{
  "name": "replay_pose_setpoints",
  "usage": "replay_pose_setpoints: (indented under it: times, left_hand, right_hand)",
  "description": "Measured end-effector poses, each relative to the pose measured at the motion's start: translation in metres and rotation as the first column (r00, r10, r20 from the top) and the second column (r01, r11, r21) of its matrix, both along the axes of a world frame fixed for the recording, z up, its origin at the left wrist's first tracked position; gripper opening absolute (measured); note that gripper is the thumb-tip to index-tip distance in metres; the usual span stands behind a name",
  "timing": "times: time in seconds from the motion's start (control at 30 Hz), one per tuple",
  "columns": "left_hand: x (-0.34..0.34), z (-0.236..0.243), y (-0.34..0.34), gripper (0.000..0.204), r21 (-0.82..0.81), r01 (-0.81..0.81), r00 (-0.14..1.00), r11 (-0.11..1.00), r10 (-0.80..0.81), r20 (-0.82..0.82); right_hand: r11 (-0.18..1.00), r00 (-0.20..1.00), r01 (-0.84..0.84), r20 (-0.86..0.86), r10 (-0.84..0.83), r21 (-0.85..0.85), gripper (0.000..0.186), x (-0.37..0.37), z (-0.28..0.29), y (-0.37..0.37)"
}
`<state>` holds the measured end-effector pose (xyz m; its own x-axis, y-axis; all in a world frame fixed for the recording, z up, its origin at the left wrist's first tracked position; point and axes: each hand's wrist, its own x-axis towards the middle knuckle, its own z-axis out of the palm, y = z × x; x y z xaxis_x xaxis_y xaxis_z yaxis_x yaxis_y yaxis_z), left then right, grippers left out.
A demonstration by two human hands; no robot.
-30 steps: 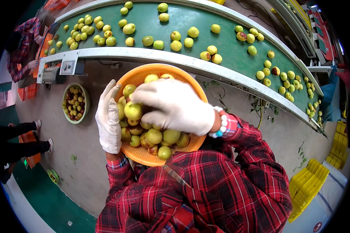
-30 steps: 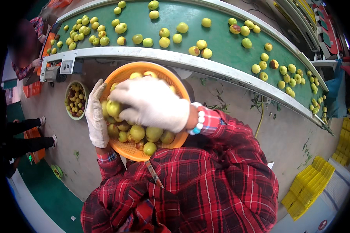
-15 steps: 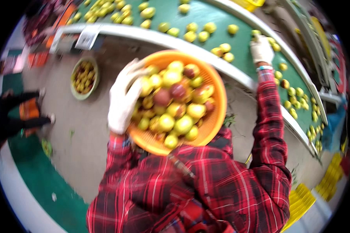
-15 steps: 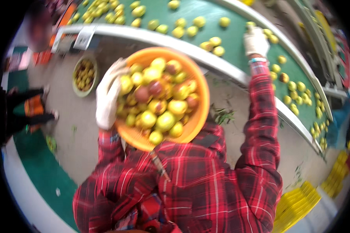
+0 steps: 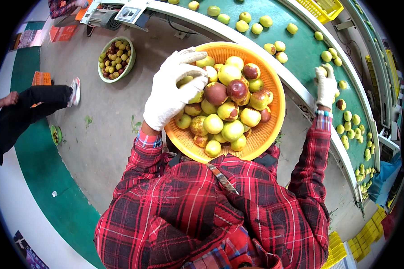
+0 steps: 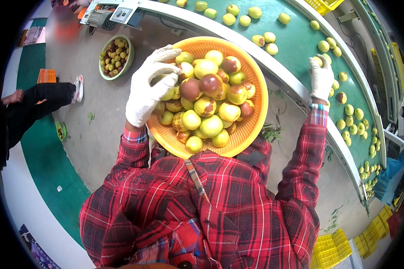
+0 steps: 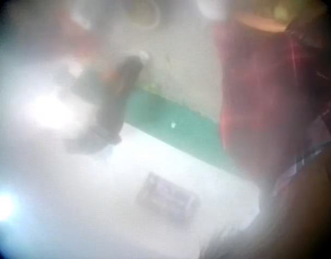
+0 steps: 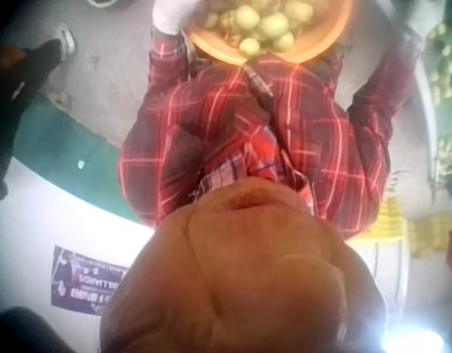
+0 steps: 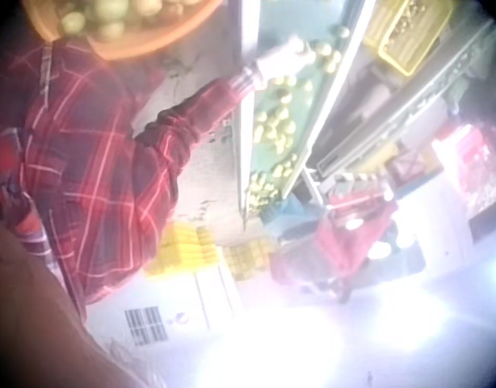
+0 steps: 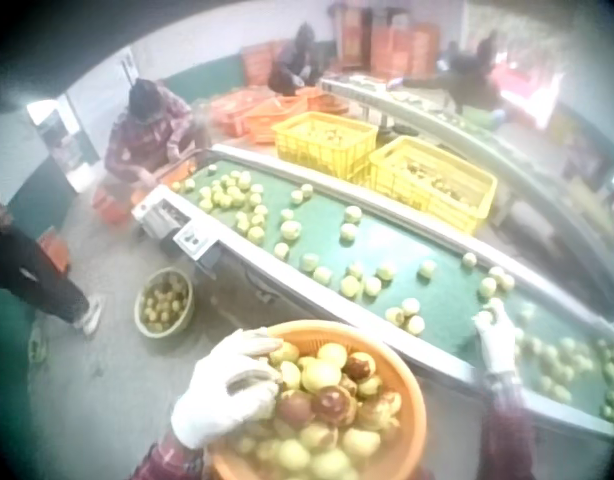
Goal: The person picks apples from a moving conveyor belt and places them into a basket. They continue this process, filling the basket with apples of varying colors.
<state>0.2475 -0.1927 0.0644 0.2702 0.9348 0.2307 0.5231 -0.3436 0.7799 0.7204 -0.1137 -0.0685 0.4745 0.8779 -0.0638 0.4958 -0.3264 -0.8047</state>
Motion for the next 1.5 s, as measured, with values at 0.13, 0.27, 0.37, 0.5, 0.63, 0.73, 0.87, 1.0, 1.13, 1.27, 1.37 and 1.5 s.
replay_pose_setpoints:
  times: [0.13,0.27,0.37,0.5,0.63,0.73,0.87,1.0,1.13,1.27,1.37,1.5]
  left_hand:
    - [0.021,0.022,-0.002,0.029,0.148,0.075,0.960,0.986,-0.031,-0.277]
    - [0.045,0.038,-0.005,0.045,0.095,0.247,0.893,0.964,-0.189,-0.408]
    - [0.043,0.046,0.001,0.043,0.074,0.363,0.864,0.929,-0.306,-0.401]
    - [0.054,0.035,-0.002,0.045,0.069,0.407,0.809,0.911,-0.325,-0.489]
    - [0.072,0.024,0.005,0.046,0.061,0.482,0.779,0.874,-0.396,-0.486]
    - [0.080,0.017,0.003,0.047,0.137,0.437,0.845,0.889,-0.354,-0.401]
    - [0.081,0.022,-0.001,0.046,0.080,0.367,0.899,0.927,-0.331,-0.287]
    - [0.085,0.023,-0.004,0.038,-0.014,0.184,0.972,0.983,-0.184,-0.147]
    - [0.084,0.021,0.003,0.033,0.016,0.050,0.992,0.999,-0.047,-0.117]
    - [0.067,0.023,0.015,0.036,-0.061,-0.007,0.980,0.998,-0.006,-0.197]
    - [0.062,0.023,0.020,0.035,-0.097,0.019,0.977,0.995,-0.039,-0.210]
    - [0.057,0.012,0.018,0.034,0.022,0.108,0.986,0.994,-0.104,-0.130]
  right_hand:
    - [0.964,0.617,0.246,-0.783,-0.077,0.100,0.025,0.013,0.016,-0.048]
    - [0.961,0.408,0.272,-0.910,-0.071,0.047,0.023,0.009,0.010,-0.069]
    - [0.949,0.607,0.303,-0.784,-0.127,0.081,0.022,-0.019,0.030,-0.072]
    - [0.895,0.708,0.409,-0.682,-0.186,0.180,0.030,0.001,0.038,-0.061]
    - [0.816,0.864,0.438,-0.427,-0.266,0.379,0.033,0.082,0.018,-0.050]
    - [0.877,0.932,0.362,-0.115,-0.344,0.317,0.040,0.121,0.014,-0.063]
    - [0.991,0.762,0.047,0.646,0.043,-0.122,0.042,0.094,0.039,-0.071]
    - [0.981,0.773,0.034,0.627,0.097,-0.193,0.039,0.075,0.037,-0.071]
    - [0.996,0.976,-0.041,0.218,0.022,0.085,0.046,0.072,0.029,-0.078]
    - [0.971,0.933,-0.183,-0.283,0.220,0.151,0.057,-0.042,0.118,-0.118]
    - [0.827,0.852,-0.469,-0.086,0.516,0.312,0.059,-0.117,0.144,-0.137]
    - [0.491,0.584,-0.783,0.178,0.792,0.381,0.048,-0.161,0.151,-0.157]
